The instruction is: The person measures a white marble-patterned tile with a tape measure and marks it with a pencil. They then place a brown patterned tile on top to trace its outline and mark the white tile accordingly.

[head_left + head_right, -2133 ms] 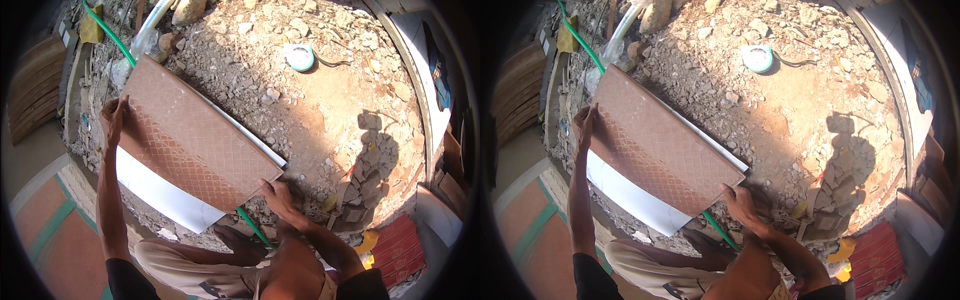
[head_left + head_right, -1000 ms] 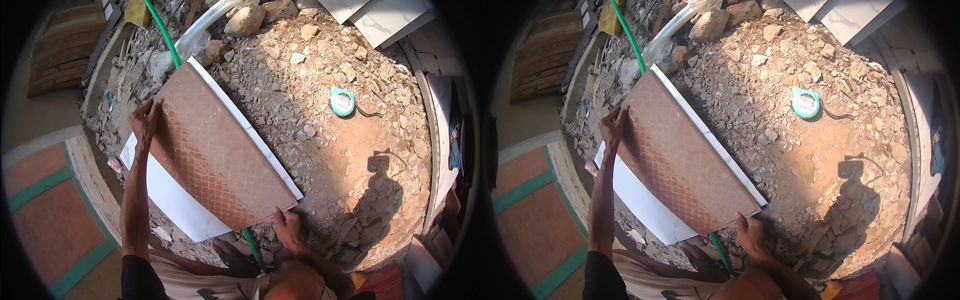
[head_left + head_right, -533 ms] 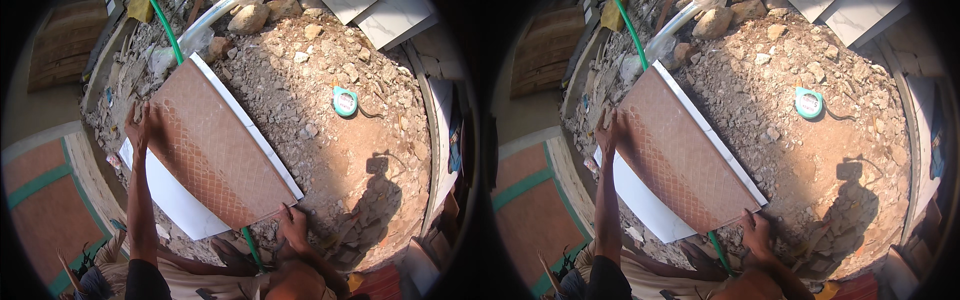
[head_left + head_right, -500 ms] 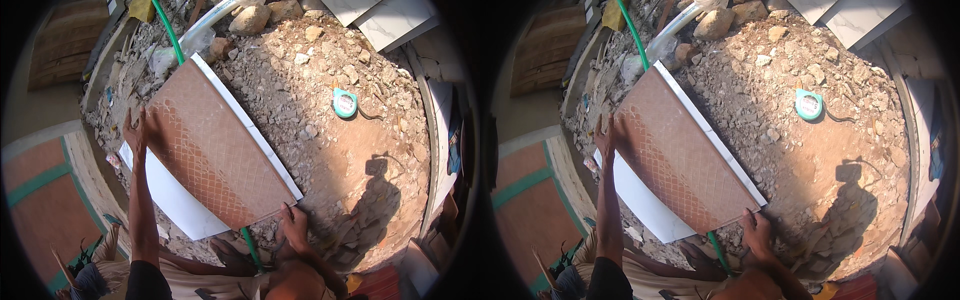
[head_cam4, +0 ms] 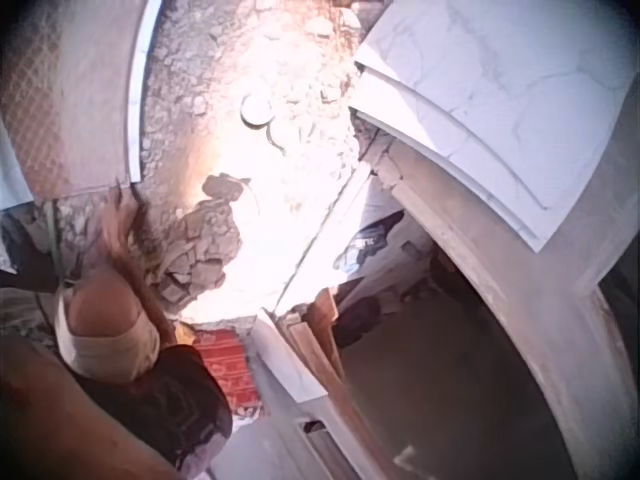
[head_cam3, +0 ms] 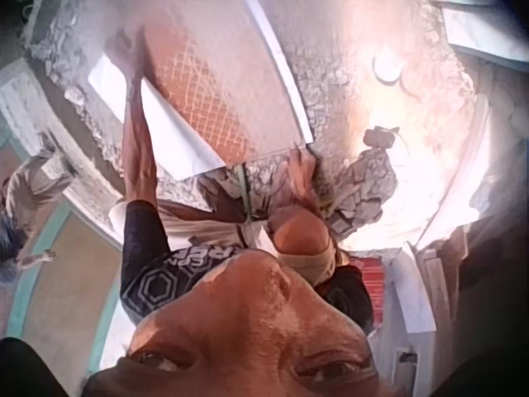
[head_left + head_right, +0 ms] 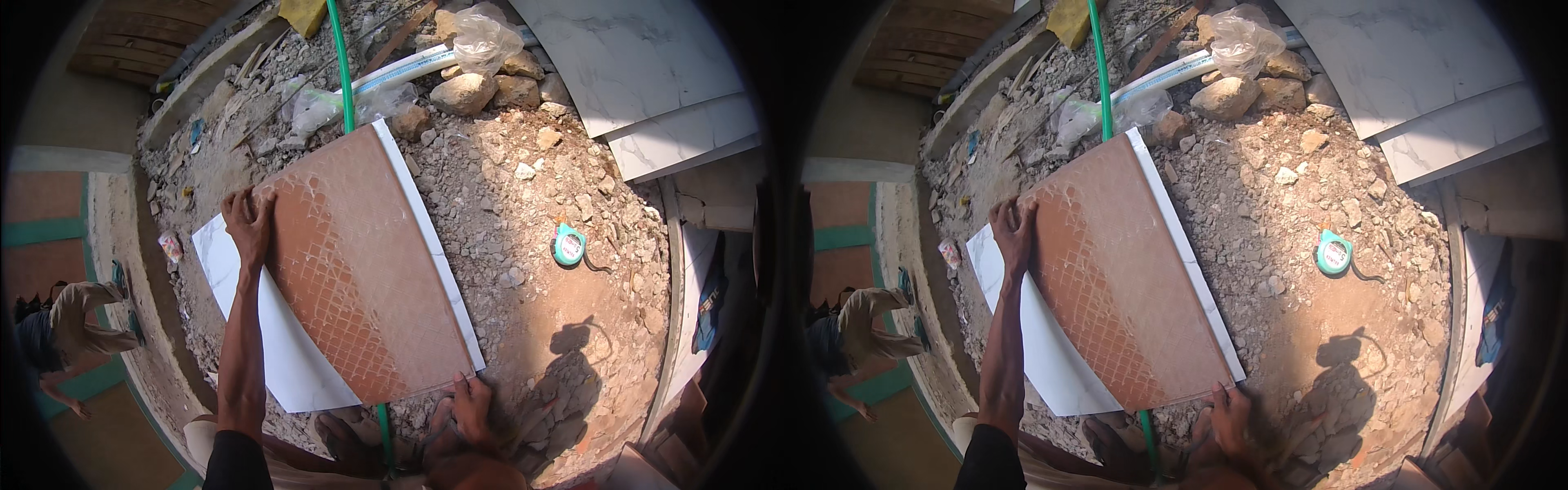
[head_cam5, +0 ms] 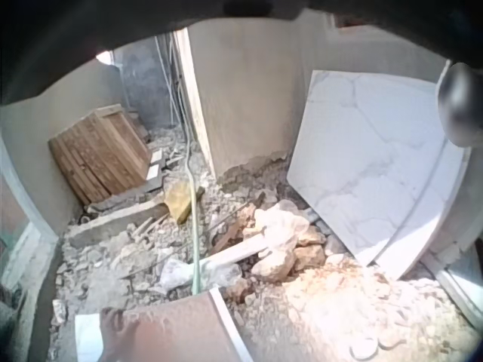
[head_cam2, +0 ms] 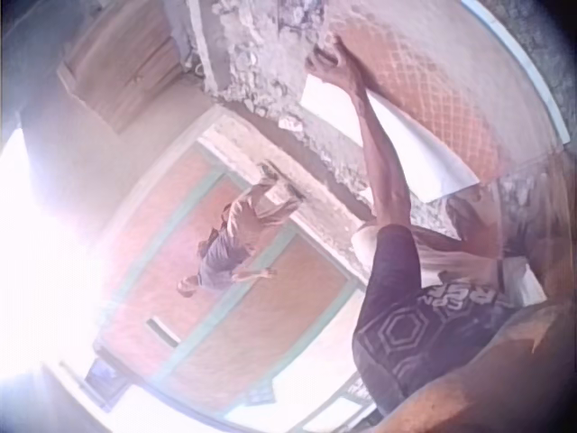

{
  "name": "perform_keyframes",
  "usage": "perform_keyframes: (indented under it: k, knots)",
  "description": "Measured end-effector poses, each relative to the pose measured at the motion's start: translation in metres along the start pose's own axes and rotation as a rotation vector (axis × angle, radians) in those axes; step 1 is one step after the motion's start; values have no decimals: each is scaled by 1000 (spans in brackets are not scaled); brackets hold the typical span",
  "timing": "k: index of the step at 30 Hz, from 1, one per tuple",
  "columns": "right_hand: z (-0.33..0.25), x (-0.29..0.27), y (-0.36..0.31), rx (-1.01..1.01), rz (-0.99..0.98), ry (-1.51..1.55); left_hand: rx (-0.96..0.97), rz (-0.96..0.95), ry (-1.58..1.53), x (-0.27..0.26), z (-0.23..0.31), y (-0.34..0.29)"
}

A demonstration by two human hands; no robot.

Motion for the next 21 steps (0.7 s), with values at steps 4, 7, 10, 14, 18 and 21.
perform_keyframes:
  k: [4,7,10,14,18,21]
  knots:
    - [7,0,2,42,-4,59,-39,-7,-19,1,3,2]
    - [10,1,1,80,9,139,-45,-19,-23,-1,1,2]
    - [10,0,0,56,10,149,-54,-25,-36,-1,1,3]
    - [14,-4,1,88,-10,110,-63,-12,-64,1,3,2]
    - [18,-6,1,85,-22,127,-71,-7,-24,1,5,2]
    - [18,-7,1,86,-18,139,-63,-5,-6,0,7,2]
Point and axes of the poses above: each hand's wrist, its own y-axis towards the middle knuckle, its own x-axis out of the palm, z = x × y, the point moved 2 cm from there along y, towards the middle knuckle, and after that the axes turned 9 degrees about -y, right-handed, at the moved point
